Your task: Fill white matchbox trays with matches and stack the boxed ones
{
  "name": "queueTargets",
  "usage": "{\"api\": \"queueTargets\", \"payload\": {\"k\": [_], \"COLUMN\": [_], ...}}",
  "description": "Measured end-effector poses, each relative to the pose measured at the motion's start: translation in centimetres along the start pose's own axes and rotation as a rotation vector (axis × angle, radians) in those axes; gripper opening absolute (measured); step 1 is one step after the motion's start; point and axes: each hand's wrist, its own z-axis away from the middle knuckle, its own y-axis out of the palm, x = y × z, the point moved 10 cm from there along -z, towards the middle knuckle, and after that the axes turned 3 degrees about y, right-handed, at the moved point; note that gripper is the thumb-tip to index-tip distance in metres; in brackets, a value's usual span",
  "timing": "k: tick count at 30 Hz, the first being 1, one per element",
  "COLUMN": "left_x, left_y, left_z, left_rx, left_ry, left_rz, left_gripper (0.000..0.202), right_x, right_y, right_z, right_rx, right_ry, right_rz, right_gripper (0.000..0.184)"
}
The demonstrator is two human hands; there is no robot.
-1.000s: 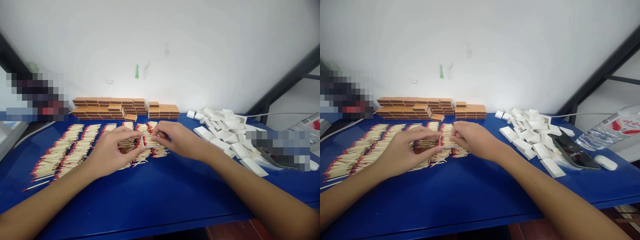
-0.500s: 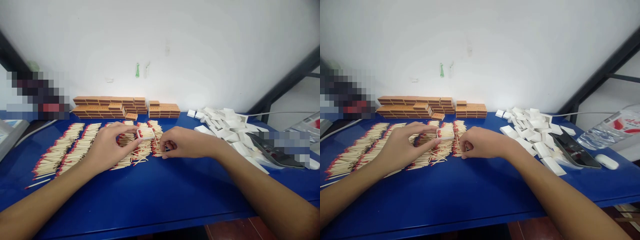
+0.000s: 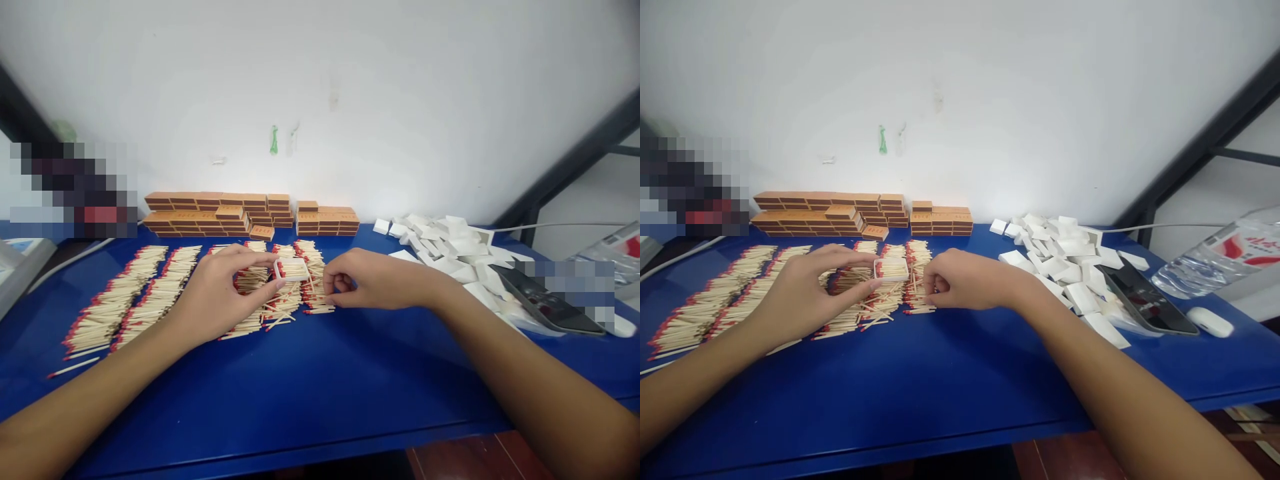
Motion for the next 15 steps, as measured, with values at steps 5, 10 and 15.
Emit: {"api": "queueTargets", "payload": {"k": [5, 10, 15], "left_x": [0.1, 0.4, -0.2], "left_y": [-0.1, 0.1, 0.3], "left_z": [0.0, -0.1, 0.1], "left_rx": [0.006, 0.014, 0.015], "left_ry": [-0.009, -0.016, 0.023], "left_rz": [-0.009, -0.004, -0.008], "left_gripper": [0.034, 0.035, 0.035], "right_x": [0.0, 0.0, 0.4], "right_y": [-0.4, -0.9, -2.0], "right_z": [0.0, 0.2, 0.3], "right_rx": [-0.033, -0.064, -0.137], "right_ry": [-0.026, -0.033, -0.042], "right_rz": [0.017, -0.017, -0.096], "right_gripper": [0.008, 0.007, 0.01]}}
